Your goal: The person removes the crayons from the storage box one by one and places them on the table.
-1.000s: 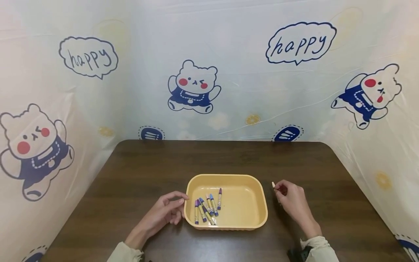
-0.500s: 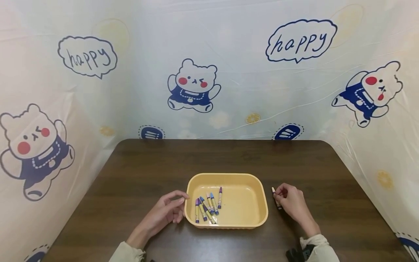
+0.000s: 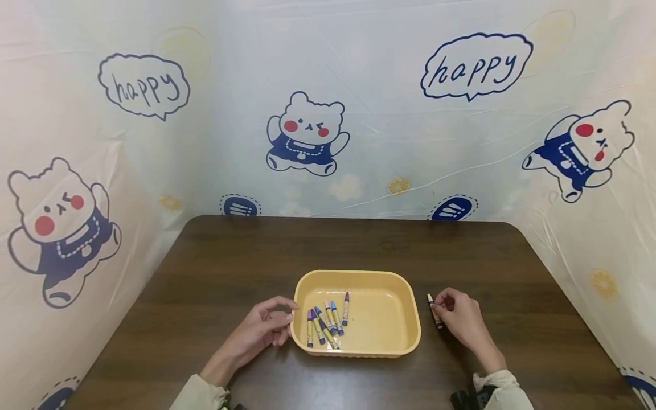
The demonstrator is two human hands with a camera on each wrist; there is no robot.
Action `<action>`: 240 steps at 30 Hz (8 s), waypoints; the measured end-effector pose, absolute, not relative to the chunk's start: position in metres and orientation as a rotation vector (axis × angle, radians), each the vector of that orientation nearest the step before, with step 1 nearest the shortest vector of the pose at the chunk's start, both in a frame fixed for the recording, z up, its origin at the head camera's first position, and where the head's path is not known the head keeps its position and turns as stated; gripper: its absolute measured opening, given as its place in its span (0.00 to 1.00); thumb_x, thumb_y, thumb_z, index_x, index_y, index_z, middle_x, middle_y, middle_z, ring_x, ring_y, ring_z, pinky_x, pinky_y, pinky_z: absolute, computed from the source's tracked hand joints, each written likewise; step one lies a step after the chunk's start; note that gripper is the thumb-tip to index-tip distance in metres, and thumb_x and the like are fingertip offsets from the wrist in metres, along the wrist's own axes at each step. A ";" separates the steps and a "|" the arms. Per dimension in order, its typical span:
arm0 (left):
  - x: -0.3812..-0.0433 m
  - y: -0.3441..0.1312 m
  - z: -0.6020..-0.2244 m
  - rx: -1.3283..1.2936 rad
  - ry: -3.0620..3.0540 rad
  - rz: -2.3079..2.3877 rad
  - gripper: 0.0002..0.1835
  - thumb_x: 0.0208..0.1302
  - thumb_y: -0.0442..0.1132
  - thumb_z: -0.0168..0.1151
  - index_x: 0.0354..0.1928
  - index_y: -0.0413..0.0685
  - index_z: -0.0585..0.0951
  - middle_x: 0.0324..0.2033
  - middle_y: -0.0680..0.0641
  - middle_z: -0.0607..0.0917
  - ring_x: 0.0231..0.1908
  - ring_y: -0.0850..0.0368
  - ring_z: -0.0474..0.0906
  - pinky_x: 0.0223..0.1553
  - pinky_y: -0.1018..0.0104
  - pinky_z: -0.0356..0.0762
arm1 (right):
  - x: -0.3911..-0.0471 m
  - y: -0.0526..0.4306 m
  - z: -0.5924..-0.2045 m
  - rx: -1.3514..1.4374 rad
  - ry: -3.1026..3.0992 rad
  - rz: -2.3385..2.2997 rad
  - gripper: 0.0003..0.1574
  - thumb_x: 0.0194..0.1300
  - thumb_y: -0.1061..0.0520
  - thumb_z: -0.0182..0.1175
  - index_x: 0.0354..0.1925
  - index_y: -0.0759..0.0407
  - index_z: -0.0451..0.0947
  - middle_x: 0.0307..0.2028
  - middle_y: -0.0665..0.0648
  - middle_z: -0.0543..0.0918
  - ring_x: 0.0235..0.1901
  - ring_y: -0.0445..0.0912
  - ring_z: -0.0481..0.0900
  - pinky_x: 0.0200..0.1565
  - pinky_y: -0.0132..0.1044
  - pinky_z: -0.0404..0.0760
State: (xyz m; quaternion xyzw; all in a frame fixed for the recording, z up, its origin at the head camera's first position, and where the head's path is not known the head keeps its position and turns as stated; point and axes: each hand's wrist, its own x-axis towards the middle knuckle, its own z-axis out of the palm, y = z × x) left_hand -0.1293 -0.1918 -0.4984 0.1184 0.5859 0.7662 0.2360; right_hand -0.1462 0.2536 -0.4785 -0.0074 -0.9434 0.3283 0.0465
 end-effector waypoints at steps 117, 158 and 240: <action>-0.125 -0.192 -0.503 0.253 1.528 2.150 0.14 0.73 0.33 0.55 0.57 0.37 0.71 0.26 0.49 0.83 0.24 0.60 0.76 0.27 0.70 0.74 | -0.136 0.085 -0.411 0.413 -2.878 0.982 0.06 0.54 0.68 0.66 0.29 0.59 0.80 0.23 0.48 0.76 0.23 0.39 0.71 0.24 0.30 0.71; -0.123 -0.191 -0.502 0.322 1.451 2.191 0.13 0.74 0.31 0.51 0.58 0.39 0.74 0.26 0.50 0.83 0.25 0.61 0.77 0.28 0.70 0.75 | -0.135 0.254 -0.466 -0.216 -2.818 0.996 0.06 0.58 0.63 0.65 0.36 0.62 0.82 0.29 0.52 0.84 0.30 0.45 0.78 0.34 0.40 0.73; -0.122 -0.187 -0.504 0.351 1.493 2.201 0.14 0.75 0.30 0.49 0.59 0.38 0.72 0.26 0.49 0.83 0.24 0.60 0.76 0.27 0.70 0.75 | -0.131 0.042 -0.449 0.624 -2.942 0.821 0.11 0.53 0.64 0.67 0.23 0.55 0.74 0.23 0.48 0.69 0.22 0.40 0.67 0.23 0.32 0.68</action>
